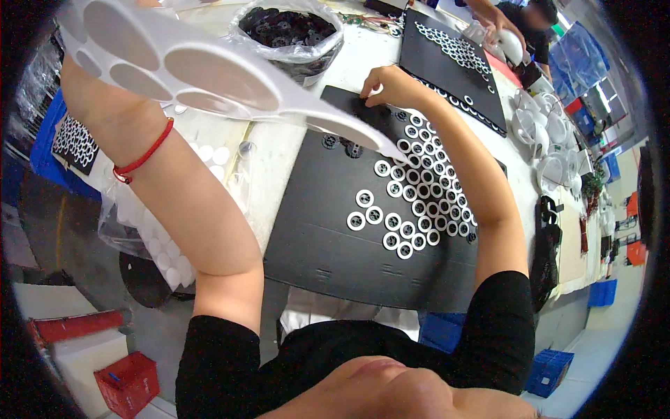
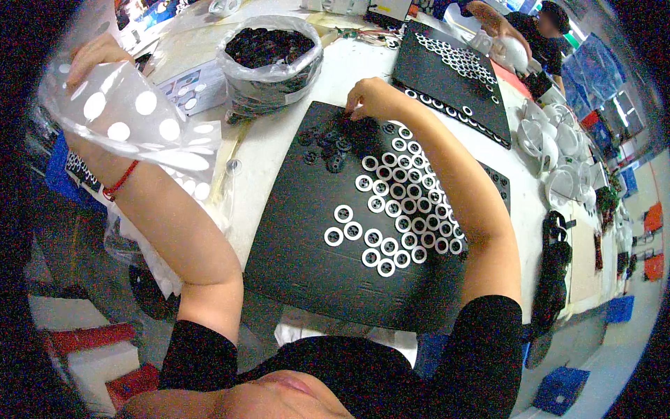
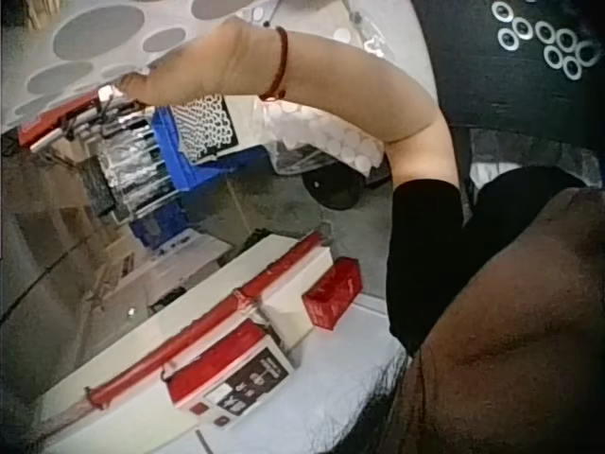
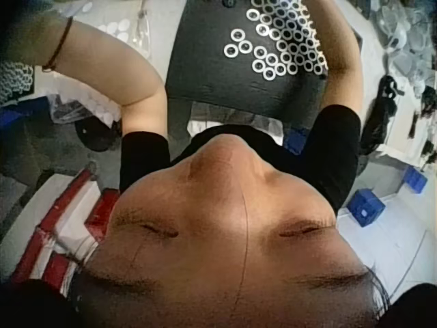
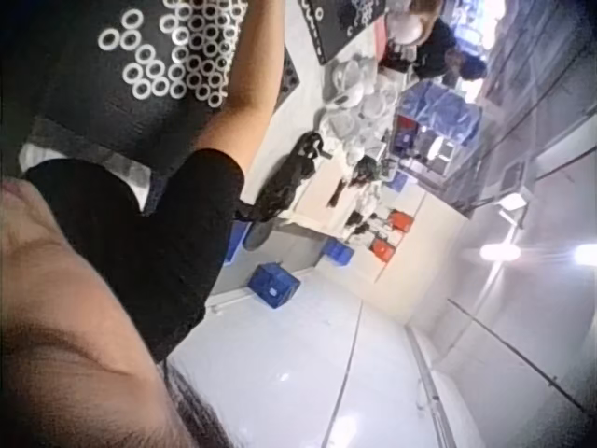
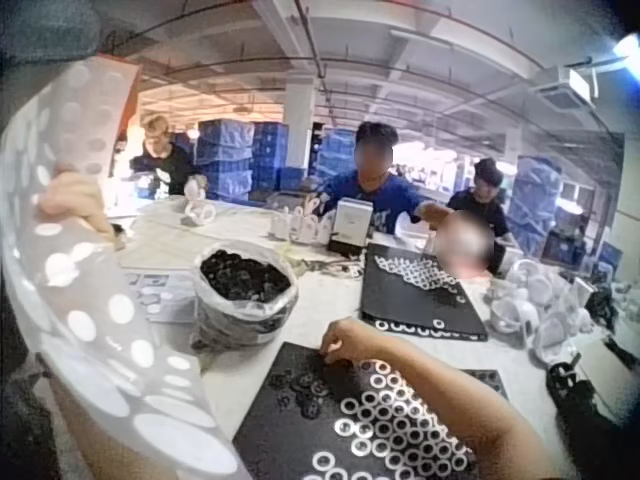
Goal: The person places small black circular components into the holes of a white plastic tray. They pick up the components from a pile on a black mat and arrange them into the tray's grid pattern. The person continues this repetitive assembly process throughout the clip.
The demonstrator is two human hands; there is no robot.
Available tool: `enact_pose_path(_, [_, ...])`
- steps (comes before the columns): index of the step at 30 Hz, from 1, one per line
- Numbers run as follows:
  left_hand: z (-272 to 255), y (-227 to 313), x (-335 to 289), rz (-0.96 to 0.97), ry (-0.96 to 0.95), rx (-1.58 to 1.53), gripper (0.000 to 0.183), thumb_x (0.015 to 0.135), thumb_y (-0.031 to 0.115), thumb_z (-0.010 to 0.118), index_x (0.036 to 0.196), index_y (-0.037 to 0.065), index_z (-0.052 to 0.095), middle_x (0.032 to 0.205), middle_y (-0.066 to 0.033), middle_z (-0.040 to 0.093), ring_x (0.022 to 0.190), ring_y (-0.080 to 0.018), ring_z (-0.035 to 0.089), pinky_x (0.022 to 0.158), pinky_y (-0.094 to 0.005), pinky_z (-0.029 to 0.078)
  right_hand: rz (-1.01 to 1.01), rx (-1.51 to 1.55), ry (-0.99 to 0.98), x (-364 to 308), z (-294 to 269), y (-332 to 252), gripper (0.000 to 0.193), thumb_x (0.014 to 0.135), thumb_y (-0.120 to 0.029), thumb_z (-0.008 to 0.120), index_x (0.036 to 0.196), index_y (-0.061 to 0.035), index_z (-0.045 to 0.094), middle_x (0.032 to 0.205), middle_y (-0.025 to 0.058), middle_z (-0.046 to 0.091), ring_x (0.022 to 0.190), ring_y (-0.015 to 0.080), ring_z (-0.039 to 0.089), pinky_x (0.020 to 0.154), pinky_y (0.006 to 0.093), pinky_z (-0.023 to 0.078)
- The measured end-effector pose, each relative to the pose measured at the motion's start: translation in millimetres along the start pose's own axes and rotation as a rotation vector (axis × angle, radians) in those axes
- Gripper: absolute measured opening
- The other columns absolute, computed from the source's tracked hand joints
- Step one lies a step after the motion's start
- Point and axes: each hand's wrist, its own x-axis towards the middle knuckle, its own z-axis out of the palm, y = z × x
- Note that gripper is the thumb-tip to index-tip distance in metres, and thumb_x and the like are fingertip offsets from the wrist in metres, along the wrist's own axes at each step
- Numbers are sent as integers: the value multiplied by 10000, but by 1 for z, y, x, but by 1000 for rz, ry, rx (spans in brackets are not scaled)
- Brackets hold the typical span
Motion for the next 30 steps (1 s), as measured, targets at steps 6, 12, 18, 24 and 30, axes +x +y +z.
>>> enact_pose_path(6, [1,0,0,82,63,63,69,716,23,496,682,56,446,585,-57,423,495,-124,443,516,-232,381,6,-22,-55,-10,-6,-1,212,671,-141,702,854,-44,654,802,108,647,774,225,610,702,325,481])
enact_pose_path(12, [-2,2,5,-11,55,-58,62,712,22,492,690,55,445,584,-54,418,491,-124,435,521,-235,382,-27,138,-39,-1,2,-40,223,711,-175,686,866,-25,629,816,125,640,762,226,612,701,320,479])
enact_pose_path(18, [8,11,5,-593,-81,-521,102,691,-14,492,679,58,421,599,-56,413,511,-134,429,538,-238,386,2,116,-91,3,6,-53,204,699,-126,658,869,-18,623,811,129,641,753,236,615,695,323,486])
enact_pose_path(24, [9,13,6,-653,-96,-561,109,694,-15,497,684,54,414,605,-60,414,514,-138,425,538,-242,389,53,121,110,12,0,-44,161,686,-55,639,844,-28,631,791,122,647,723,237,626,687,322,493])
enact_pose_path(30, [4,17,15,-627,-189,-456,92,723,32,513,698,46,425,609,-64,426,506,-142,439,536,-249,421,-98,64,66,9,9,-20,215,659,-50,660,869,-25,625,813,135,638,755,243,621,705,322,490])
